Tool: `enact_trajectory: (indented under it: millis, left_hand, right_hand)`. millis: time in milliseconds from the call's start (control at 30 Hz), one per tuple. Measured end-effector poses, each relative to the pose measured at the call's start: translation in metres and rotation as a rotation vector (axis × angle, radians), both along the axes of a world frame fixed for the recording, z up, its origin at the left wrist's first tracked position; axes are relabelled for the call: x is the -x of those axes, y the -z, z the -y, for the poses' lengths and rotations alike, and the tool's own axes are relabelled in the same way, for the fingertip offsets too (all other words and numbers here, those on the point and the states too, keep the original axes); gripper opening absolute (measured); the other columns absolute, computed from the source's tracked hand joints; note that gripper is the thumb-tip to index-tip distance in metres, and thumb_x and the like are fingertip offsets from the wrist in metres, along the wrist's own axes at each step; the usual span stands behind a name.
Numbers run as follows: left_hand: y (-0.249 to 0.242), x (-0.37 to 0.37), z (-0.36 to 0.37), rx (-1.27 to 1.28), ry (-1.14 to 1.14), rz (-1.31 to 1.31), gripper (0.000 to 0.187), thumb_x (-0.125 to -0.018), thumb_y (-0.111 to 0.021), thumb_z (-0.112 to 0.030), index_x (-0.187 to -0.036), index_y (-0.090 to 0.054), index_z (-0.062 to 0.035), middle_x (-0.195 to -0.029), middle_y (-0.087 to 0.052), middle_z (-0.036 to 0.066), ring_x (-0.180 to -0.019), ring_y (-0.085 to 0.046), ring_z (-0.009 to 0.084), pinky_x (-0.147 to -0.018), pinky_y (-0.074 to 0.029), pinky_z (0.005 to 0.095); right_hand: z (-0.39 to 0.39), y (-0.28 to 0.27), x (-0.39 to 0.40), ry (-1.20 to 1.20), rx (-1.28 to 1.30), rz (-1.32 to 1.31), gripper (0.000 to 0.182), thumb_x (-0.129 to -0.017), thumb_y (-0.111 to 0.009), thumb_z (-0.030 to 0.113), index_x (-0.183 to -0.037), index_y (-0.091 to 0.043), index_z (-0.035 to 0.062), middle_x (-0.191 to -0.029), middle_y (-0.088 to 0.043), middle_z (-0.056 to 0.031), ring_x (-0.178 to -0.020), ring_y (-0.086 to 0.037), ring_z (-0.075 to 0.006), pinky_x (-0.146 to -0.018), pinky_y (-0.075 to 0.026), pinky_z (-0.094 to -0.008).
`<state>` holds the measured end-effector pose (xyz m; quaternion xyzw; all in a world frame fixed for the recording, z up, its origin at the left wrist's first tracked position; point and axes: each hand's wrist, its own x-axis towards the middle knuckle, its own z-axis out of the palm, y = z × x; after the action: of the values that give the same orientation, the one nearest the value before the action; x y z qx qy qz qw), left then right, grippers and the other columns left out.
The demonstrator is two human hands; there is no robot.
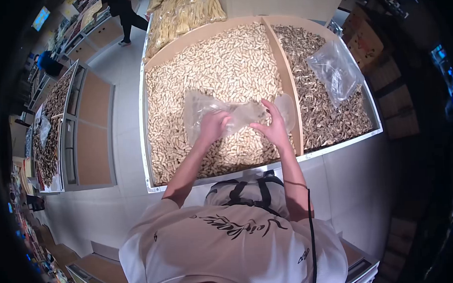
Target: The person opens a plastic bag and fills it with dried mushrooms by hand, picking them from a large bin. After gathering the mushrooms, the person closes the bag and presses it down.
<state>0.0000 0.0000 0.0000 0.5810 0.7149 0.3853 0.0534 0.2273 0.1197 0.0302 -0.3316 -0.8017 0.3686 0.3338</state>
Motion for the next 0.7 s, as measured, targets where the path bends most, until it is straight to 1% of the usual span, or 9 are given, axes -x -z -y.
enact_trajectory:
  millis: [67,100,167,233,267,300,400,500,700]
  left_hand:
    - [0.002,0.006,0.004,0.041,-0.194,0.179,0.014,-0.084,-0.075,-0.015,-0.092,-0.073,-0.0037,-0.091,-0.072,0.013,-0.092,-0.069,0.0310,-0.081,-0.054,0.0412]
    - [-0.010,-0.017,0.010,0.064,-0.235,0.141,0.014,-0.084,-0.076,-0.014,-0.092,-0.072,-0.0034,-0.091,-0.072,0.013,-0.092,-0.069,0.0313,-0.080,-0.054,0.0410]
    - [-0.004,-0.029,0.001,-0.016,-0.302,0.167,0.014,-0.082,-0.077,-0.013,-0.091,-0.071,-0.0029,-0.092,-0.071,0.014,-0.092,-0.069,0.0319,-0.078,-0.054,0.0408]
    - [-0.009,-0.046,-0.006,-0.041,-0.386,0.171,0.019,-0.082,-0.079,-0.013,-0.094,-0.070,-0.0021,-0.093,-0.070,0.014,-0.089,-0.068,0.0317,-0.078,-0.053,0.0401]
    - [-0.009,-0.057,-0.006,-0.043,-0.424,0.170,0.021,-0.081,-0.079,-0.013,-0.095,-0.069,-0.0017,-0.094,-0.070,0.015,-0.088,-0.067,0.0316,-0.078,-0.053,0.0398]
    - [-0.012,-0.071,-0.004,-0.036,-0.496,0.180,0.024,-0.081,-0.080,-0.015,-0.097,-0.069,-0.0011,-0.092,-0.070,0.014,-0.087,-0.066,0.0301,-0.078,-0.053,0.0392]
    - [-0.026,-0.107,-0.009,-0.061,-0.626,0.187,0.034,-0.082,-0.082,-0.019,-0.104,-0.066,0.0015,-0.087,-0.068,0.015,-0.086,-0.064,0.0271,-0.081,-0.051,0.0378]
    - [-0.031,-0.137,-0.006,-0.099,-0.697,0.123,0.029,-0.081,-0.081,-0.015,-0.101,-0.065,0.0008,-0.093,-0.067,0.016,-0.084,-0.063,0.0297,-0.078,-0.051,0.0393]
    - [-0.055,-0.199,0.017,-0.183,-0.729,0.080,0.018,-0.084,-0.077,-0.007,-0.095,-0.066,0.0011,-0.089,-0.066,0.012,-0.082,-0.062,0.0262,-0.076,-0.050,0.0361]
  right_hand:
    - [-0.010,0.025,-0.022,0.146,-0.004,0.237,0.054,-0.084,-0.082,0.032,-0.120,-0.062,-0.0035,-0.115,-0.068,-0.0237,-0.102,-0.068,-0.0375,-0.090,-0.054,-0.0421]
    - [-0.007,0.047,-0.060,0.198,0.117,0.350,0.047,-0.085,-0.081,0.032,-0.112,-0.065,-0.0034,-0.103,-0.072,-0.0230,-0.092,-0.070,-0.0403,-0.085,-0.056,-0.0444]
    - [-0.019,0.076,-0.099,0.221,0.053,0.523,0.046,-0.086,-0.077,0.038,-0.101,-0.067,-0.0050,-0.088,-0.072,-0.0244,-0.083,-0.070,-0.0440,-0.079,-0.057,-0.0488]
    - [-0.025,0.088,-0.126,0.151,0.078,0.731,0.055,-0.087,-0.074,0.045,-0.099,-0.066,-0.0078,-0.087,-0.071,-0.0288,-0.087,-0.071,-0.0441,-0.077,-0.056,-0.0508]
    - [-0.029,0.094,-0.134,0.110,0.093,0.724,0.060,-0.085,-0.074,0.048,-0.100,-0.064,-0.0100,-0.084,-0.069,-0.0320,-0.084,-0.071,-0.0443,-0.075,-0.056,-0.0517]
    - [-0.030,0.108,-0.140,0.106,0.064,0.661,0.055,-0.086,-0.073,0.049,-0.095,-0.065,-0.0050,-0.081,-0.070,-0.0282,-0.083,-0.070,-0.0445,-0.075,-0.055,-0.0525]
    - [-0.047,0.123,-0.148,0.001,0.060,0.683,0.056,-0.086,-0.072,0.050,-0.095,-0.064,-0.0048,-0.084,-0.070,-0.0282,-0.084,-0.071,-0.0441,-0.077,-0.056,-0.0516]
    - [-0.065,0.127,-0.141,-0.084,0.077,0.681,0.056,-0.086,-0.072,0.050,-0.094,-0.066,-0.0052,-0.087,-0.071,-0.0275,-0.085,-0.071,-0.0438,-0.077,-0.056,-0.0507]
    - [-0.078,0.150,-0.134,-0.243,0.085,0.656,0.052,-0.086,-0.073,0.045,-0.089,-0.072,-0.0064,-0.090,-0.071,-0.0276,-0.088,-0.071,-0.0430,-0.079,-0.056,-0.0493]
